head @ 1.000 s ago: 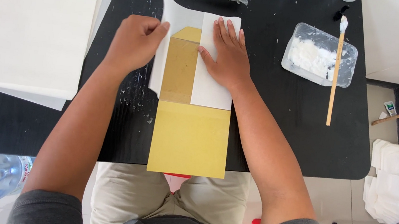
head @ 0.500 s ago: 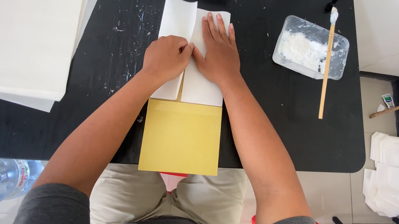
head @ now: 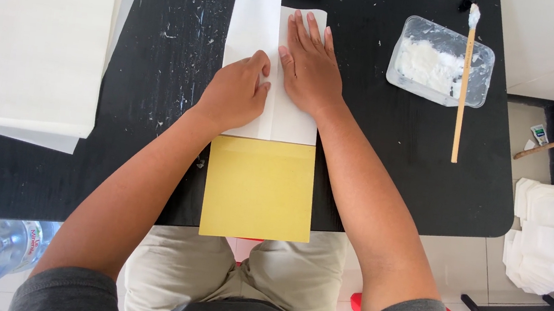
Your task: The person places a white sheet of paper over a yellow cardboard template and folds the paper edges around it. Then, using a brush, the person applies white glue from a container onto the folded paper edges.
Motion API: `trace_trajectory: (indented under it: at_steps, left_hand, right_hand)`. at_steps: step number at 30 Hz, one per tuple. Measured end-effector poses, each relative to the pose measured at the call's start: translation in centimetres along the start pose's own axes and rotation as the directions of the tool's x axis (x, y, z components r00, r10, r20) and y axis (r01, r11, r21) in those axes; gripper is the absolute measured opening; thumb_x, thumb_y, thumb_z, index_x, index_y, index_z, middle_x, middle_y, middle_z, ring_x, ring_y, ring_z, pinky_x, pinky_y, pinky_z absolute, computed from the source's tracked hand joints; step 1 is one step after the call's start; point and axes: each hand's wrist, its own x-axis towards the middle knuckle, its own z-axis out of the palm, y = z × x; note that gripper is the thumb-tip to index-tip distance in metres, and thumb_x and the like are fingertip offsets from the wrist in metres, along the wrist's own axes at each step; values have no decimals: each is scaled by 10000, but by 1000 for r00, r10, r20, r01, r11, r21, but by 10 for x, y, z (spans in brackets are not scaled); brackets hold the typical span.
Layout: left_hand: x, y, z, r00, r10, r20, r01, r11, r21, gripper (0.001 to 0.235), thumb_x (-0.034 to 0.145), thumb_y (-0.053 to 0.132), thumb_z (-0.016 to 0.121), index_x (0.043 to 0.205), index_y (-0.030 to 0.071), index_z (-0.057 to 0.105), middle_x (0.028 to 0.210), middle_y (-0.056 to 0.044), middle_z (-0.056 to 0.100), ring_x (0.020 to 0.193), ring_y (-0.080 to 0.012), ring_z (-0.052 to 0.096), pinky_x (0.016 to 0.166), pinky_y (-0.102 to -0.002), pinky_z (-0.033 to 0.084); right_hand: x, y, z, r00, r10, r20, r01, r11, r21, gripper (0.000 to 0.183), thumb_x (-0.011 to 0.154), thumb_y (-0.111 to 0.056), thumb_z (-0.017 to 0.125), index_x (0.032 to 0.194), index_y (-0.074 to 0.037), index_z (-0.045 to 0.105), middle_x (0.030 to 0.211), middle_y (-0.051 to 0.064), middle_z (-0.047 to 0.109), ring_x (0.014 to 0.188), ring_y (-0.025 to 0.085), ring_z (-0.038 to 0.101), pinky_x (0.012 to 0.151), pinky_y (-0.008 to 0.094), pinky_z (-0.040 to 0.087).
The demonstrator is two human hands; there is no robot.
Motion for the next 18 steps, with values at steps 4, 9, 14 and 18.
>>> trace_trajectory:
  at_steps: [4, 9, 14, 18]
  left_hand:
    - [-12, -5, -3, 994, 99, -42, -100, 995, -28, 220, 971, 152, 688, 1144, 108, 559, 846, -34, 527, 599, -192, 479, 568, -373, 397]
    - [-17, -9, 2, 915, 345, -212, -244, 887, 391, 549, 1022, 341, 636, 1499, 104, 503, 1505, -86, 498, 1322, -324, 471, 1053, -488, 406]
    - [-7, -24, 22, 939, 297, -176, -185, 864, 468, 658, 1098, 487, 451, 1613, 82, 387, 1682, -110, 310, 1557, -328, 249, 1275, -504, 211]
    - [-5, -22, 31, 918, 314, -241, -137, 822, 552, 673, 1110, 540, 391, 1607, 87, 418, 1663, -111, 375, 1535, -340, 316, 1264, -506, 228]
  right_hand:
    - [1, 0, -1, 1000, 7, 24, -7, 1000, 16, 599, 1141, -378, 186, 1642, -51, 167, 1731, 86, 176, 1601, 240, 86, 1301, 441, 39]
    - [1, 1, -1, 1000, 16, 14, -17, 999, 33, 580, 1153, -348, 210, 1648, -54, 132, 1739, 95, 148, 1611, 237, 90, 1314, 436, 45]
    - [1, 0, -1, 1000, 20, 16, -21, 999, 37, 589, 1142, -350, 168, 1649, -56, 112, 1743, 90, 137, 1615, 242, 85, 1319, 440, 44]
    - [1, -3, -2, 999, 28, 28, -29, 999, 23, 587, 1140, -346, 171, 1648, -57, 115, 1742, 94, 143, 1613, 239, 84, 1314, 434, 37]
